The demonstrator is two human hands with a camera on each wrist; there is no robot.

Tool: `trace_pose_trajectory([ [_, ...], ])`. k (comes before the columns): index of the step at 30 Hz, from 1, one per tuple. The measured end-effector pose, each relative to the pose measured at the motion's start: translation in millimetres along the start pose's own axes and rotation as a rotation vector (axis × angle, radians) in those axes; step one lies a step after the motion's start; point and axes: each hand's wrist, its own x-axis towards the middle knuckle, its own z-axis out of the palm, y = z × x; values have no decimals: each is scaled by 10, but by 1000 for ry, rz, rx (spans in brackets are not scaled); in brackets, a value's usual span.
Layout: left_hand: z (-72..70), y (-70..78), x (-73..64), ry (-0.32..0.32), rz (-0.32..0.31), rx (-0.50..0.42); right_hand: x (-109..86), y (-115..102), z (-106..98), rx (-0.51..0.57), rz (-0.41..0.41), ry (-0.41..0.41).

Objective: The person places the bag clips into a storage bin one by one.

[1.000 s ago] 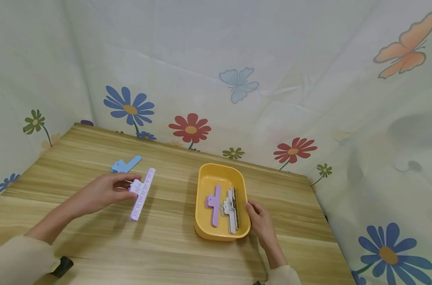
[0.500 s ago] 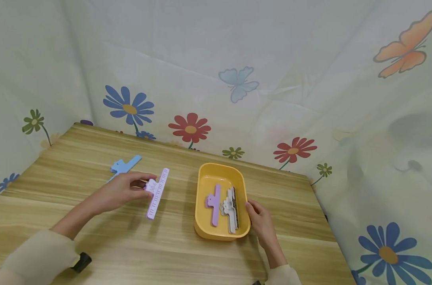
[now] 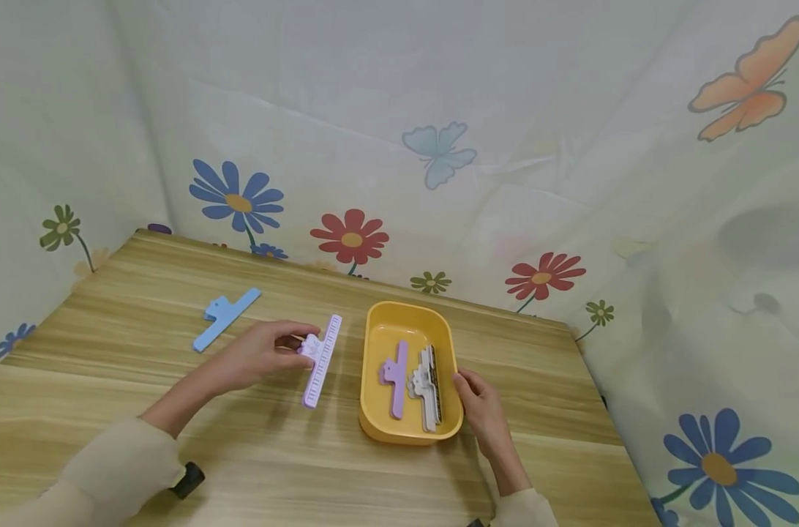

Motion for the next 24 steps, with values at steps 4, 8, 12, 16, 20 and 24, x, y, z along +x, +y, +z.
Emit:
trace_pose_trajectory([
  [4, 79, 47, 62, 3, 5, -9, 46, 119, 3, -5, -7, 15],
  [8, 143, 97, 118, 10, 2, -3, 48, 150, 4, -15, -22, 20],
  [12, 197, 144, 165, -4, -11, -1, 42, 148, 4, -21, -23, 24],
  [16, 231, 177, 198, -16, -15, -2, 48, 150, 4, -19, -22, 24],
  [20, 265, 216, 236, -23, -9, -3, 49, 130, -2, -12, -10, 15],
  [24, 309, 259, 278, -32, -15, -6, 1, 20, -2, -5, -2, 1],
])
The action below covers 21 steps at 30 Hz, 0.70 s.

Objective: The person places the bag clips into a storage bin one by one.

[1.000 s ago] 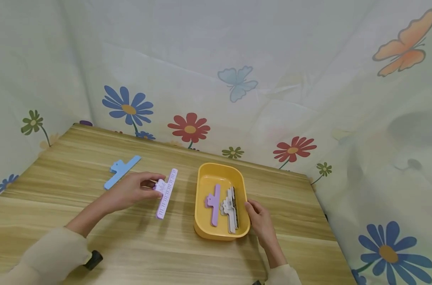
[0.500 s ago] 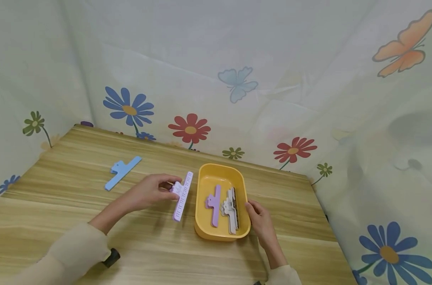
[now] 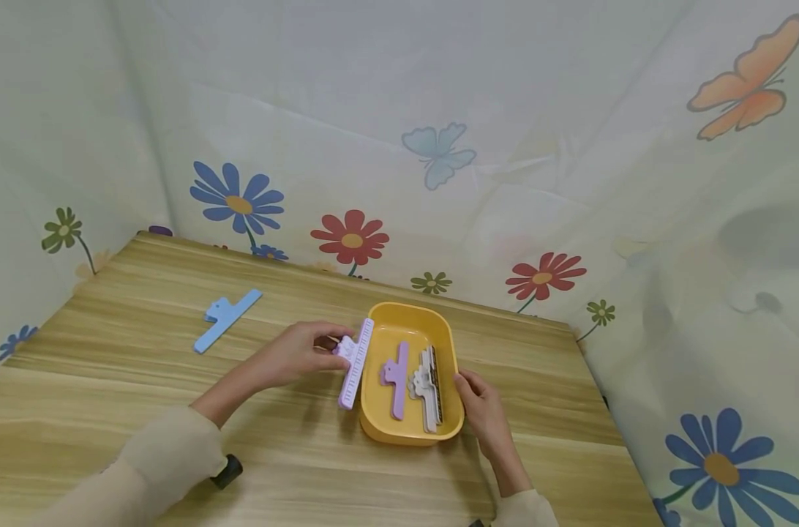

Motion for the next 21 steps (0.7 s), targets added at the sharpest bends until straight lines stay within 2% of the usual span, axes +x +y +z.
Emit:
trace_pose_trajectory([
  [6, 69, 60, 70, -10, -2, -15, -95, -184, 26, -26, -1, 12],
  [15, 160, 164, 154, -9, -16, -5, -92, -168, 21, -16, -14, 4],
  [21, 225, 182, 232, -13, -23, 0, -92, -167, 20, -18, -18, 4],
])
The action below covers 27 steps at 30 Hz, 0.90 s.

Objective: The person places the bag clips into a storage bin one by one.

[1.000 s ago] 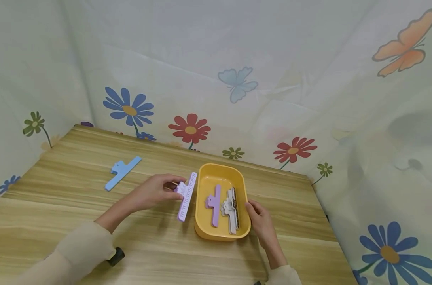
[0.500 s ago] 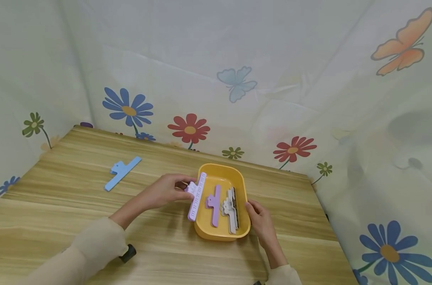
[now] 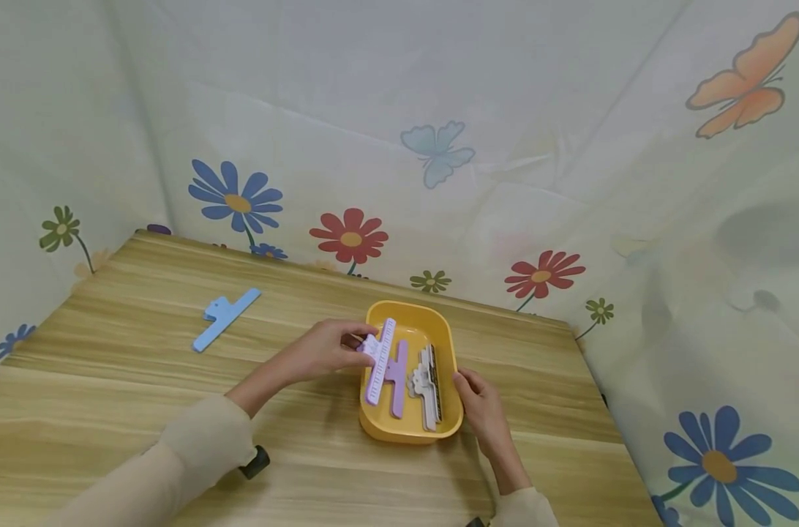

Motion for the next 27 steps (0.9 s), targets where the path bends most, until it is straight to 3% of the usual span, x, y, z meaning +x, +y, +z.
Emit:
trace_pose_trajectory([
  [18, 151, 80, 171, 4, 27, 59, 6, -18, 0, 11, 12, -17],
  [27, 269, 123, 261, 16, 40, 165, 7, -15, -6, 25, 15, -24],
])
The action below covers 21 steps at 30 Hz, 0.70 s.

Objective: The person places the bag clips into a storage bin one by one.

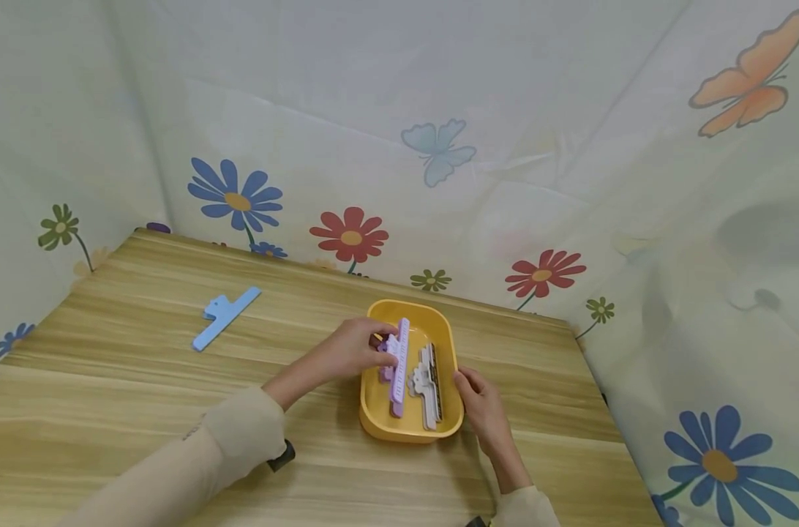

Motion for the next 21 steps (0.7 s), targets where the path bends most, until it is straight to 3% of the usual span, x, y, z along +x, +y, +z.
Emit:
trace_pose_trajectory([
  [10, 106, 23, 84, -20, 73, 85, 3, 9, 2, -15, -2, 11],
  [16, 145, 67, 93, -30, 73, 145, 1, 10, 6, -17, 8, 10],
  [21, 180, 80, 114, -36, 35, 178, -1, 0, 8, -25, 2, 17],
])
